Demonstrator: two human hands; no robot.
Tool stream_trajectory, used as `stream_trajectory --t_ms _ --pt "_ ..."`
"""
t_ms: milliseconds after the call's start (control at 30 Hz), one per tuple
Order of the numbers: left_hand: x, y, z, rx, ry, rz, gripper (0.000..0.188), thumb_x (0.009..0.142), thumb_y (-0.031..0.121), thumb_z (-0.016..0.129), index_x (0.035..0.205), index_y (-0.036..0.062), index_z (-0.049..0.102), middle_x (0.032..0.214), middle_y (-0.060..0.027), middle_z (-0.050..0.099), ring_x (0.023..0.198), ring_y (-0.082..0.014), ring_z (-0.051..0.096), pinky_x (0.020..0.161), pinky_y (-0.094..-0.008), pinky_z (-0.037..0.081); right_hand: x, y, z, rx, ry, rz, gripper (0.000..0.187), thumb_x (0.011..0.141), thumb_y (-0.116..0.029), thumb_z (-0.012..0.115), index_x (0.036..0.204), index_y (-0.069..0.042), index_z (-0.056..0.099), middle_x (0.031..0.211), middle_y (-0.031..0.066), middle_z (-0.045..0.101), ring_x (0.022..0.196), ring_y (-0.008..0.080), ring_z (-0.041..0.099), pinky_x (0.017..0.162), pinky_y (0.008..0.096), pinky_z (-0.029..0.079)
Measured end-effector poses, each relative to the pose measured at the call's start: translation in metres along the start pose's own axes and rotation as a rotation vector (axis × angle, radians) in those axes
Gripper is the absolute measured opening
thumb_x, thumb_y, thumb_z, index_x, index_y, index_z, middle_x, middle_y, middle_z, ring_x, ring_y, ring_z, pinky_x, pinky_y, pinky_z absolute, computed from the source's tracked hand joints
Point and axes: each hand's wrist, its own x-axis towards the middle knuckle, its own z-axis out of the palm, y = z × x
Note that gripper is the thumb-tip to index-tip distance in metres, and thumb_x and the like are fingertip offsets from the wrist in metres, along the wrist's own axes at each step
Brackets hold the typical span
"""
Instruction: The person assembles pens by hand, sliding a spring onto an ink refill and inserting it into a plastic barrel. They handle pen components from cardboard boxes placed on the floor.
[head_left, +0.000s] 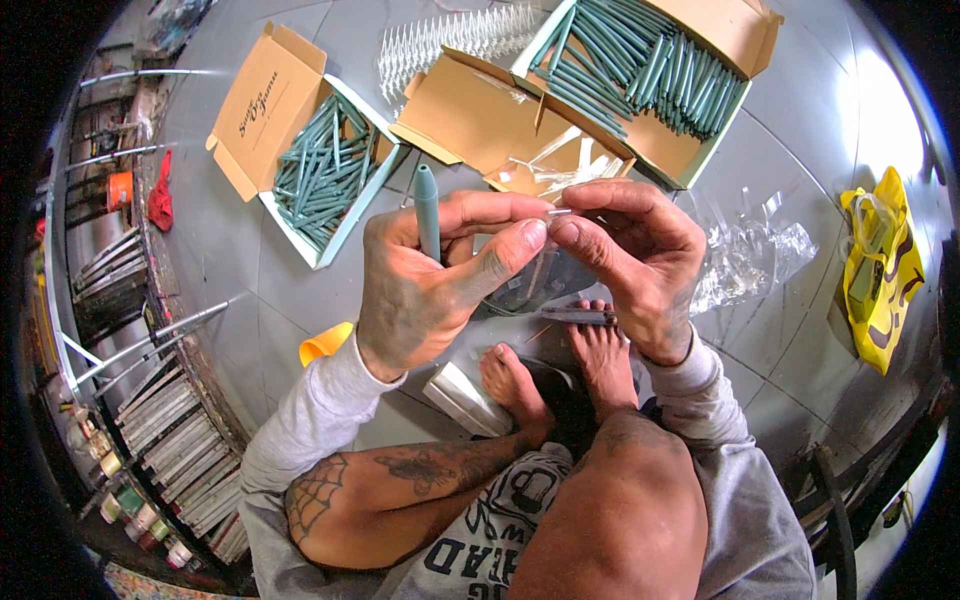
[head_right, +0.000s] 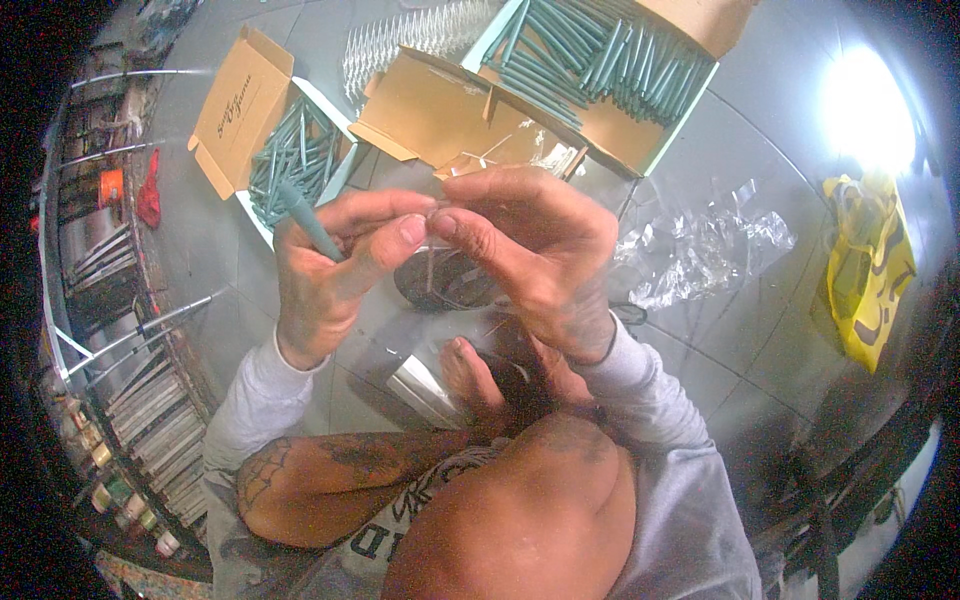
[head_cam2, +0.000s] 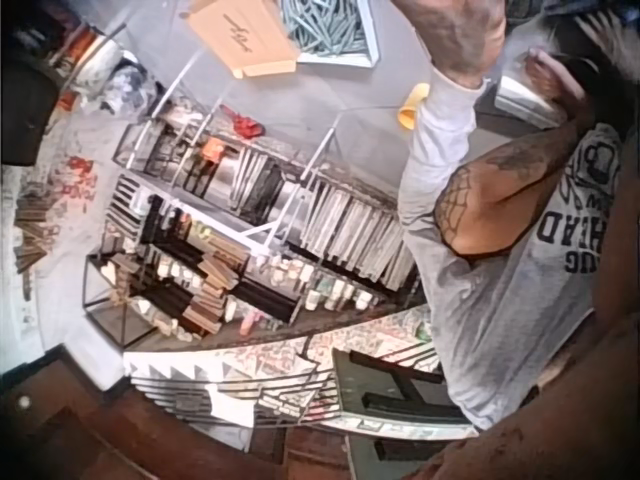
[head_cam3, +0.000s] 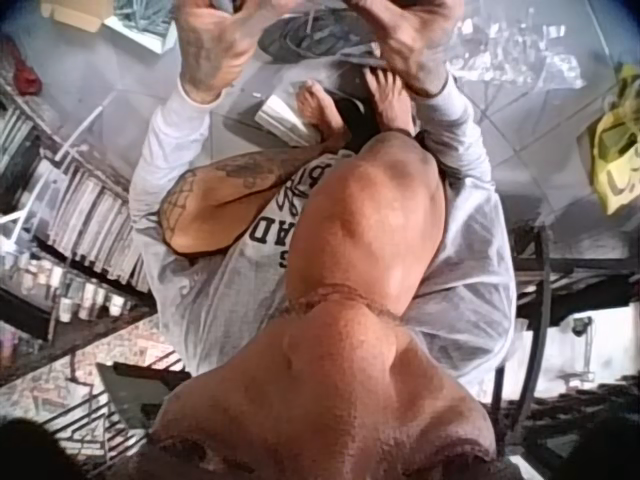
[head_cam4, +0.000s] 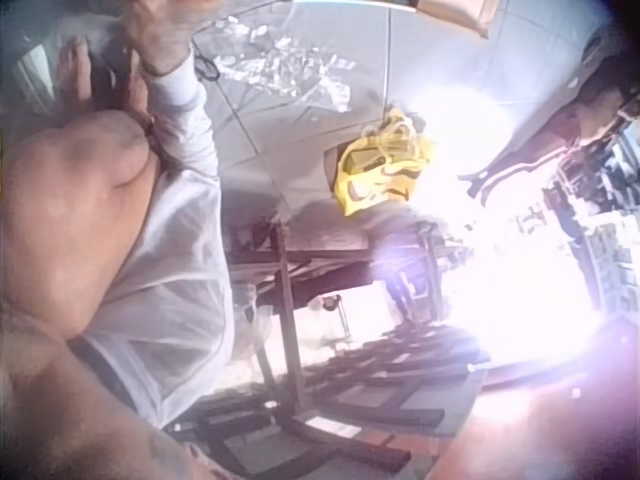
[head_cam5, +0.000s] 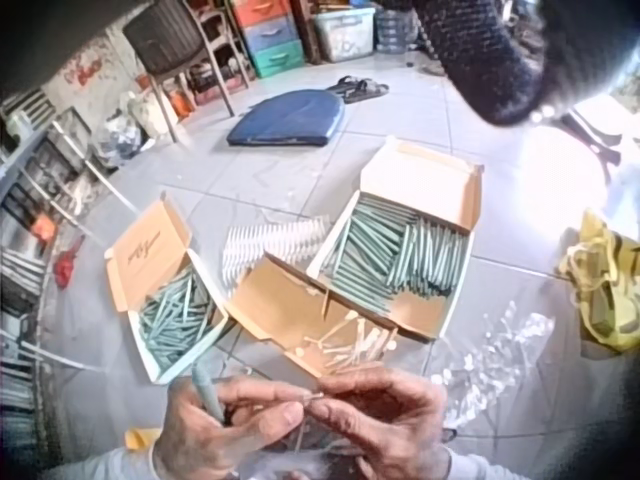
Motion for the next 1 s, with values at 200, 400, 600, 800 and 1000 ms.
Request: stream_trajectory --t_ms 200,400,600,800,1000 --pt "-0.004 0.002 0.004 0.129 0.060 0.109 0.022 0.088 0.013 0.076 0.105 0.0001 0.074 0.090 -0.0016 0.072 0.063 -0.0003 0.050 0.053 -0.0185 0.036 0.002 -0.001 -0.007 -0.004 -0.082 0.044 0.017 0.086 -0.004 0.077 0.101 0.001 0.072 0.099 0.0100 0.071 0.092 0.0162 0.067 0.080 0.0287 0.054" --pt "0.000 0.004 0.007 0.491 0.145 0.413 0.016 0.084 0.012 0.078 0.099 0.0066 0.077 0.080 0.0011 0.073 0.051 -0.0003 0.041 0.046 -0.0206 0.031 0.001 0.001 -0.007 -0.111 -0.070 -0.069 0.016 0.084 -0.003 0.077 0.099 0.002 0.072 0.097 0.0098 0.069 0.092 0.0160 0.065 0.078 0.0288 0.052" --pt "-0.001 0.007 0.007 0.726 0.199 0.578 0.018 0.082 0.011 0.078 0.100 0.0100 0.078 0.081 -0.0037 0.074 0.052 -0.0049 0.050 0.048 -0.0234 0.040 0.004 0.007 -0.006 -0.168 -0.076 -0.122 0.015 0.084 0.000 0.074 0.098 0.004 0.070 0.097 0.0103 0.068 0.090 0.0163 0.065 0.077 0.0298 0.051" --pt "0.003 0.011 0.005 0.084 0.118 0.033 0.025 0.087 0.013 0.076 0.106 -0.0027 0.072 0.096 -0.0115 0.075 0.083 -0.0132 0.069 0.074 -0.0241 0.054 0.005 0.011 0.003 -0.025 0.001 -0.151 0.028 0.084 -0.003 0.076 0.109 0.002 0.068 0.104 0.0114 0.067 0.097 0.0198 0.066 0.083 0.0346 0.055" --pt "-0.001 0.017 0.000 -0.091 0.061 -0.073 0.029 0.088 0.014 0.074 0.109 -0.0061 0.070 0.100 -0.0143 0.074 0.093 -0.0167 0.070 0.085 -0.0271 0.055 0.012 0.006 -0.013 -0.647 -0.223 -0.672 0.037 0.073 0.003 0.081 0.109 -0.001 0.070 0.105 0.0156 0.070 0.096 0.0281 0.070 0.080 0.0353 0.056"
